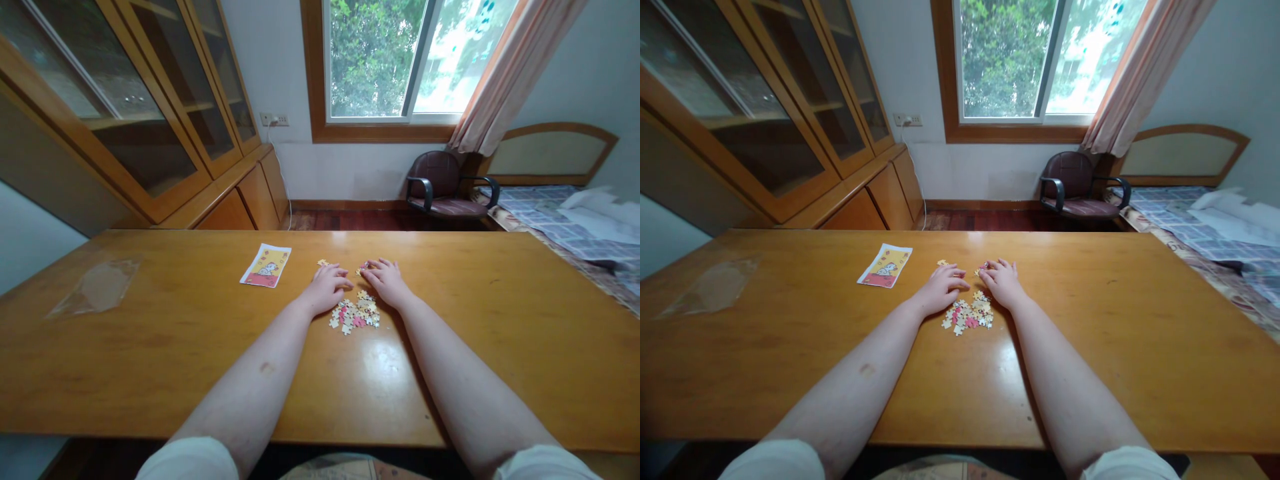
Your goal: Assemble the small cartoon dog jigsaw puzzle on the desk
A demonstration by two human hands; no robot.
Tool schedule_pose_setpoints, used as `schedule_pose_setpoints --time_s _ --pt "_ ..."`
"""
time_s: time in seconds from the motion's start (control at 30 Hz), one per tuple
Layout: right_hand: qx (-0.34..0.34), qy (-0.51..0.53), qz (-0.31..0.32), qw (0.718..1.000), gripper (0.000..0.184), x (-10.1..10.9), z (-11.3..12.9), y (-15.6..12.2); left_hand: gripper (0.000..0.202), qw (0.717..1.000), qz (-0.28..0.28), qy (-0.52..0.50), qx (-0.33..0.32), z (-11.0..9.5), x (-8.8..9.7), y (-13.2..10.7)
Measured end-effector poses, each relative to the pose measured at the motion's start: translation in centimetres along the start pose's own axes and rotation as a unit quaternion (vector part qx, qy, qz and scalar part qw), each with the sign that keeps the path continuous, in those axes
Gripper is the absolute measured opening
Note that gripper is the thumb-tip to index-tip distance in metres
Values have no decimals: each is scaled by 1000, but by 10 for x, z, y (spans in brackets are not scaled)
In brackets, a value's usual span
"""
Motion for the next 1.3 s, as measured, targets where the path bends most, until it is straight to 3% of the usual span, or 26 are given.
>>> schedule_pose_setpoints --time_s 0.13,0.23,0.43,0.53,0.63,0.87,1.13,1.3 --pt "58 23 36 997 20 0 12 -5 35 1000 15 -10 -14 -2 -4 0" --pt "98 29 78 992 14 -5 22 -10 37 1000 -11 3 5 4 0 0" --pt "81 65 106 989 8 -10 22 -9 37 998 -48 18 22 13 6 0" --pt "83 118 93 985 8 -8 19 -5 36 998 -52 15 20 12 6 1" --pt "67 153 41 985 10 -1 9 3 36 998 -50 10 28 10 8 1" --pt "-2 58 -61 996 14 7 -18 13 35 998 -55 2 36 11 10 1" --pt "-12 72 -35 997 39 10 -19 13 35 997 -60 3 41 12 11 1" --pt "34 52 -11 998 36 5 -3 6 34 997 -65 3 37 11 11 1"
Point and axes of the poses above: each hand's wrist, its own y-axis towards the middle knuckle, its own x-axis out of the back of the hand, z = x × y, the point moved 9 cm from there along y, towards the middle knuckle, and after that the axes turned 15 degrees about -x, right-handed, at the moved point
